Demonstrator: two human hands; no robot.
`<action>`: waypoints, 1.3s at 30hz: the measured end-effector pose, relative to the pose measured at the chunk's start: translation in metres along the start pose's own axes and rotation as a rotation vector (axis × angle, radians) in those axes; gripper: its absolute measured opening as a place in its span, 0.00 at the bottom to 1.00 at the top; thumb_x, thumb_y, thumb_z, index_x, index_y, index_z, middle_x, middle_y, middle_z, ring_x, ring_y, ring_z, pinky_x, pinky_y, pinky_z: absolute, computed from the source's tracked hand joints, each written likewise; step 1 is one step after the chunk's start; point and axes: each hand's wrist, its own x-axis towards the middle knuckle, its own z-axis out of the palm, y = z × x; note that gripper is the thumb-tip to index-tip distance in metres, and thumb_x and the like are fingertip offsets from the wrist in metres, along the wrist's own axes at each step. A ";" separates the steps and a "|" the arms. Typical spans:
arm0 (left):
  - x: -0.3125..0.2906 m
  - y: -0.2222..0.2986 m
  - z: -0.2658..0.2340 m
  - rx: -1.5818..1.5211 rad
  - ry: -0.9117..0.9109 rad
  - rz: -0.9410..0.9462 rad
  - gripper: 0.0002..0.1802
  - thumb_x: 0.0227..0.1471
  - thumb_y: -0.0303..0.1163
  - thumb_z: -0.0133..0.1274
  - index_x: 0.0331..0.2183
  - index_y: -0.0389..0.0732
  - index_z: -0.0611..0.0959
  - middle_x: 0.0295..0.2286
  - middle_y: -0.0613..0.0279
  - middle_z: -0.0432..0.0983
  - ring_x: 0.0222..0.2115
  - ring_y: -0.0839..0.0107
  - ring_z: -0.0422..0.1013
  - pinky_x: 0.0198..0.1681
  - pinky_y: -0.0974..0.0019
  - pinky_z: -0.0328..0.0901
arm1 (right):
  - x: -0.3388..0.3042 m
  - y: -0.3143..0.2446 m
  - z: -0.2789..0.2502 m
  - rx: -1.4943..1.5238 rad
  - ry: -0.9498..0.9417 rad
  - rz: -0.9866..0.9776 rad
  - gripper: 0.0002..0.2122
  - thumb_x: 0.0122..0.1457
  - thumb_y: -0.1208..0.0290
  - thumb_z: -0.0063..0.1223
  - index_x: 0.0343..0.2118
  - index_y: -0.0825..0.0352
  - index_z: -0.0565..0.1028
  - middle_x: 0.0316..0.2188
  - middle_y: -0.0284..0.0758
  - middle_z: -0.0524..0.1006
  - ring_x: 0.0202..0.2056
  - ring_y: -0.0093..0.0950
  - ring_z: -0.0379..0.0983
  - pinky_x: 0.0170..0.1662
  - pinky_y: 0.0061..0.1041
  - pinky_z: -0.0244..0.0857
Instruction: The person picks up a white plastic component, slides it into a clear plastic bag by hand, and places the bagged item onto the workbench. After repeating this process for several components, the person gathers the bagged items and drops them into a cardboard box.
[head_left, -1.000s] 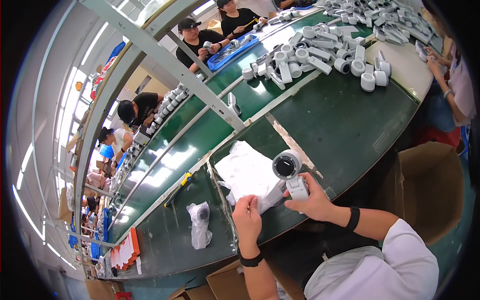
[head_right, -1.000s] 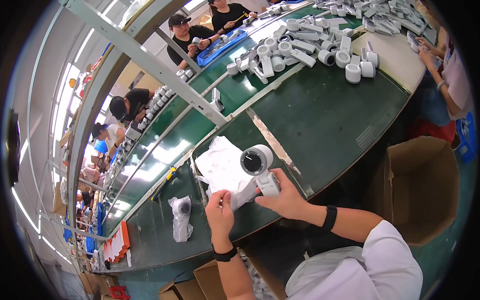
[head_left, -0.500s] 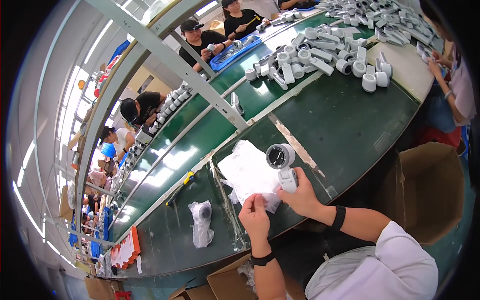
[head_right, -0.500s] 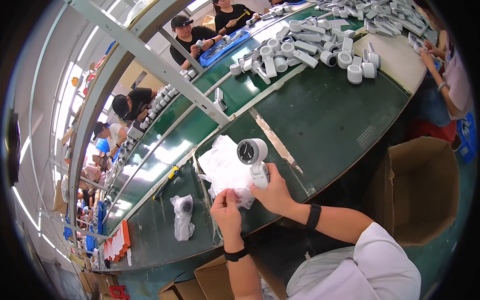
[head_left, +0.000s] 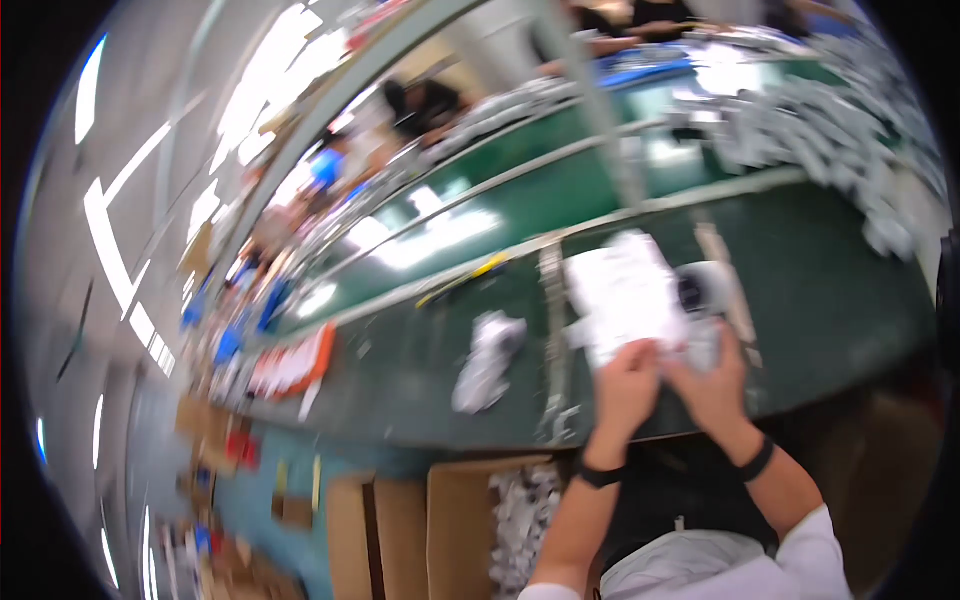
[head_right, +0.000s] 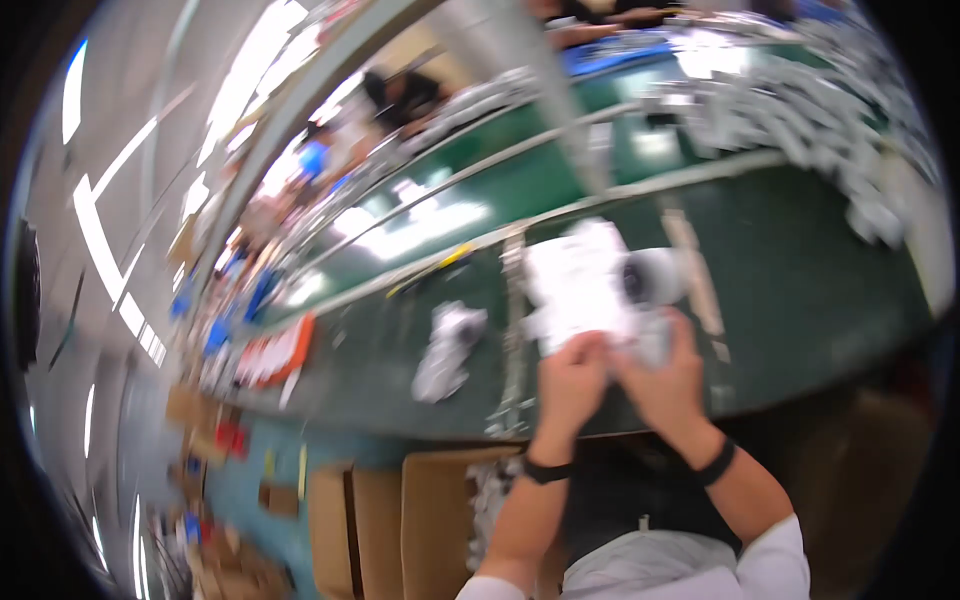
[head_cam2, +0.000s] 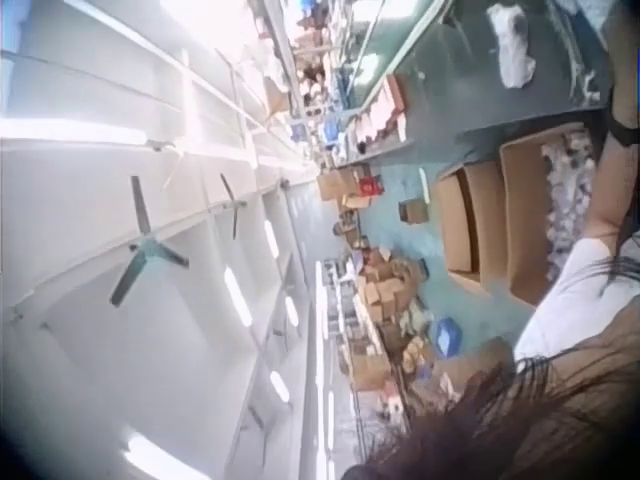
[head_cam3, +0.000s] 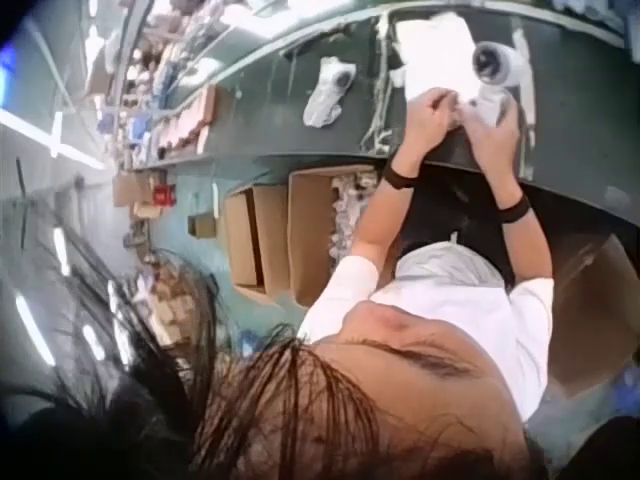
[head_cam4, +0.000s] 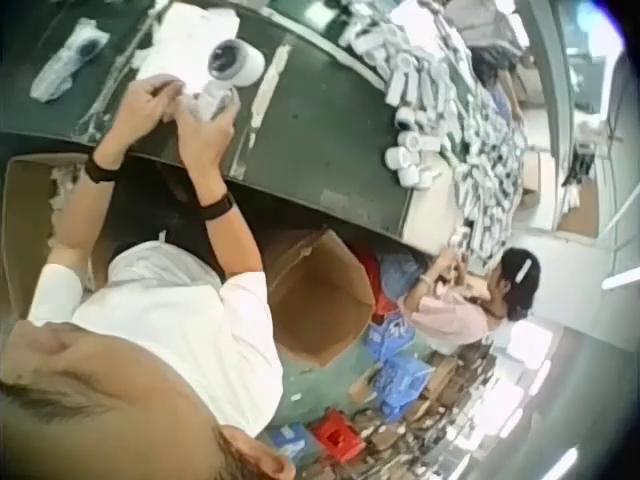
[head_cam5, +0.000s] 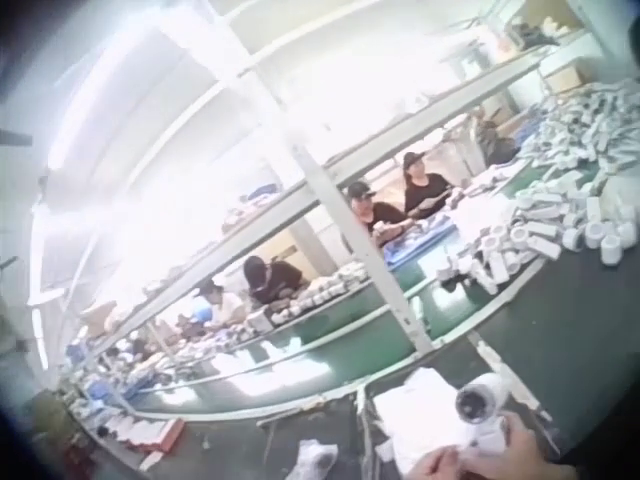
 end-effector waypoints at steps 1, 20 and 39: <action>-0.001 -0.012 0.005 -0.132 -0.030 0.021 0.10 0.55 0.31 0.54 0.36 0.35 0.83 0.29 0.52 0.81 0.29 0.67 0.77 0.33 0.67 0.69 | 0.004 0.002 0.003 0.074 -0.031 0.095 0.25 0.48 0.73 0.64 0.49 0.69 0.67 0.33 0.34 0.76 0.34 0.23 0.72 0.38 0.25 0.69; 0.002 -0.011 0.001 -0.557 -0.053 -0.044 0.11 0.61 0.33 0.50 0.37 0.33 0.79 0.27 0.65 0.76 0.29 0.80 0.71 0.34 0.75 0.66 | 0.001 -0.025 0.011 0.229 -0.039 0.158 0.23 0.52 0.81 0.56 0.52 0.71 0.64 0.32 0.31 0.72 0.24 0.17 0.67 0.25 0.17 0.62; 0.001 -0.010 -0.024 -0.800 0.107 -0.192 0.09 0.62 0.33 0.49 0.37 0.36 0.74 0.25 0.67 0.69 0.24 0.78 0.67 0.31 0.67 0.71 | 0.007 -0.008 0.012 0.103 -0.105 0.082 0.18 0.48 0.78 0.56 0.44 0.70 0.69 0.30 0.31 0.74 0.28 0.19 0.70 0.30 0.21 0.66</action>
